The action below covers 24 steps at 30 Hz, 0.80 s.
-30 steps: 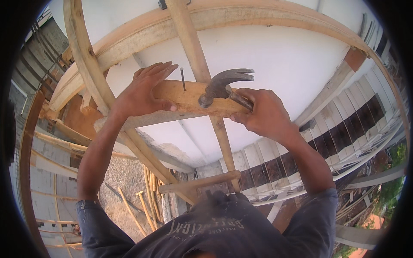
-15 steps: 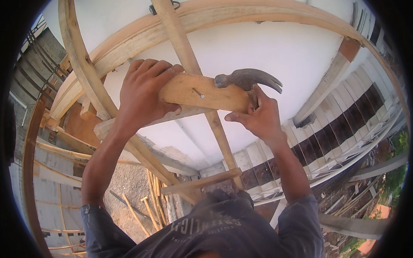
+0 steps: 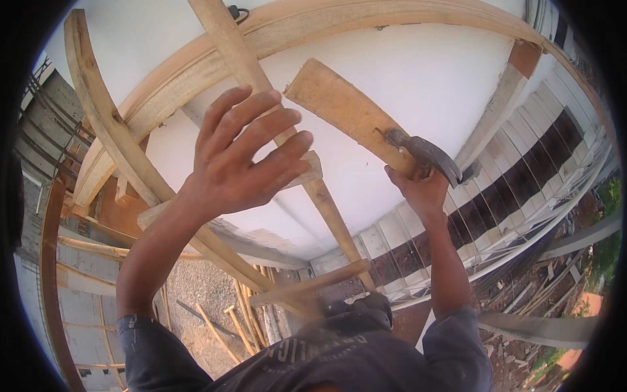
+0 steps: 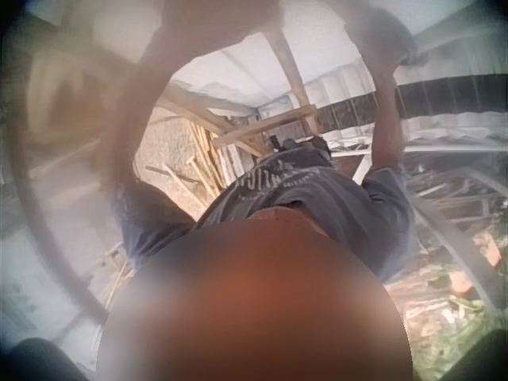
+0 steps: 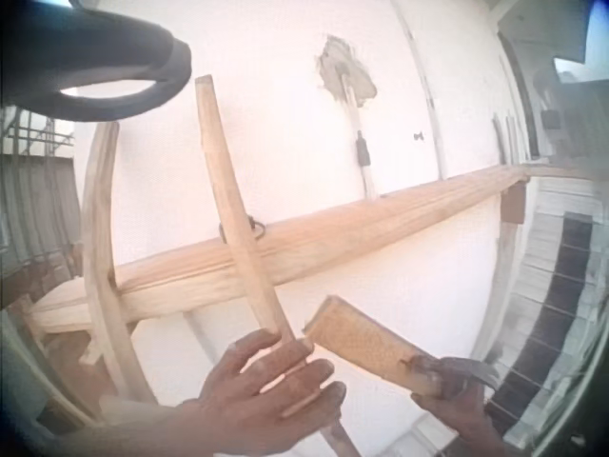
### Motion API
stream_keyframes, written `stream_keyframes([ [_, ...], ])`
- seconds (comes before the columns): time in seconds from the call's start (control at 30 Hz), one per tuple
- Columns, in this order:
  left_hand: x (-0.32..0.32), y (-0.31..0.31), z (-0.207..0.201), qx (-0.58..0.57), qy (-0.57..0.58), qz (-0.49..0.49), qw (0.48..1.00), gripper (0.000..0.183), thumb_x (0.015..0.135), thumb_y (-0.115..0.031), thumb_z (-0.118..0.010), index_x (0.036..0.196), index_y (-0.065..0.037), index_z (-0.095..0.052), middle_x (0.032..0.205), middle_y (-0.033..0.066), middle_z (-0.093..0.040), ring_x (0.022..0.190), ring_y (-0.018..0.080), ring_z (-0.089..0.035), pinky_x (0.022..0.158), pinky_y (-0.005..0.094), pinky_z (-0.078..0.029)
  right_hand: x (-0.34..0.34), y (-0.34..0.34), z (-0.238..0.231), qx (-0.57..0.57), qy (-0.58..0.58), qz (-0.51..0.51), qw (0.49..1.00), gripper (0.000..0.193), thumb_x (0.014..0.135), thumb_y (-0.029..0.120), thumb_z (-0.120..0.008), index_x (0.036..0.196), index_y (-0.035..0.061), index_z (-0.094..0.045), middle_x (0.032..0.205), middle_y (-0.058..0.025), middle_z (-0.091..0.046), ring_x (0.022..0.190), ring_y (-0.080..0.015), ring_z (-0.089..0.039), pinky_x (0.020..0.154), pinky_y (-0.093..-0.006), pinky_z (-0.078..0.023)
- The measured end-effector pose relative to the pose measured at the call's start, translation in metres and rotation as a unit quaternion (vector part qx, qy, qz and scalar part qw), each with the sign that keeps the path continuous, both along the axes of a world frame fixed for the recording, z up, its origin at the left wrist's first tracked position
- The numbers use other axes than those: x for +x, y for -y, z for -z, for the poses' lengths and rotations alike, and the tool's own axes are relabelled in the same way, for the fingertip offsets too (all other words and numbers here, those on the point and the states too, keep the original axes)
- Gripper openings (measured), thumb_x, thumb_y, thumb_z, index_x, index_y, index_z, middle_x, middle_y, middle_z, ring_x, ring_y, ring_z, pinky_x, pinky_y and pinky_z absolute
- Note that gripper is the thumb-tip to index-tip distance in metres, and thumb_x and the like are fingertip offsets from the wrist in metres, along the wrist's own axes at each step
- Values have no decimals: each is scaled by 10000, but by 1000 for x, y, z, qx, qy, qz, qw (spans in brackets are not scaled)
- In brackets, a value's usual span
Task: The person uses a hammer to drive nails into wooden planks, securing them to a curved wooden frame. The person repeatedly positions planks and hammers nails to attach them to the structure.
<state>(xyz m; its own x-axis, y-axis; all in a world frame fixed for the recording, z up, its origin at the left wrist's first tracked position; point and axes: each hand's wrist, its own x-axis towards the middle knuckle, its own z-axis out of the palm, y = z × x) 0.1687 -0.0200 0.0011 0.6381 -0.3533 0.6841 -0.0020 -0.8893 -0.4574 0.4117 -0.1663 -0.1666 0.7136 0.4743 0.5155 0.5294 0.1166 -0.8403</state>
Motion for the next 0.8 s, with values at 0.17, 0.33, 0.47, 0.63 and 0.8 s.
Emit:
stream_keyframes([
  [0.17, -86, -75, -4, -170, -155, -364, 903, 89, 804, -1, -642, 883, -31, -671, 890, 139, -649, 824, 315, -639, 728, 404, -517, 43, -14, 28, -141, 29, 32, 989, 538, 708, 171, -863, 1165, 8, -631, 1018, -119, -702, 876, -185, -687, 765, -323, -580],
  [0.33, -73, -136, 22, -72, -447, -439, 777, 239, 870, -12, -596, 1096, -29, -671, 1101, 147, -639, 1074, 304, -596, 940, 413, -502, 70, -75, 60, -172, 220, 63, 958, 555, 725, 354, -812, 1185, 87, -654, 921, -90, -739, 760, -228, -725, 710, -356, -581],
  [0.47, -23, -163, 61, 94, -439, -307, 839, 426, 881, -54, -603, 1305, -39, -578, 1327, 173, -542, 1242, 324, -520, 1059, 434, -442, 78, -130, 92, -141, 175, -1, 974, 589, 738, 368, -798, 1230, 127, -583, 809, -45, -726, 644, -278, -695, 635, -398, -541],
  [0.63, 53, -191, 103, 100, -301, -176, 932, 656, 880, -228, -692, 1445, -25, -429, 1449, 168, -455, 1357, 348, -415, 1126, 489, -375, 76, -191, 117, -83, 214, -22, 973, 597, 750, 348, -791, 1252, 157, -530, 709, -28, -687, 549, -283, -636, 520, -398, -448],
  [0.8, 108, -221, 116, 92, -274, -240, 927, 711, 820, -198, -733, 1430, -9, -420, 1342, 149, -489, 1252, 323, -467, 1071, 452, -407, 81, -252, 115, -15, 281, 3, 960, 631, 751, 287, -848, 1251, 86, -521, 619, -20, -640, 526, -201, -654, 499, -304, -517],
])
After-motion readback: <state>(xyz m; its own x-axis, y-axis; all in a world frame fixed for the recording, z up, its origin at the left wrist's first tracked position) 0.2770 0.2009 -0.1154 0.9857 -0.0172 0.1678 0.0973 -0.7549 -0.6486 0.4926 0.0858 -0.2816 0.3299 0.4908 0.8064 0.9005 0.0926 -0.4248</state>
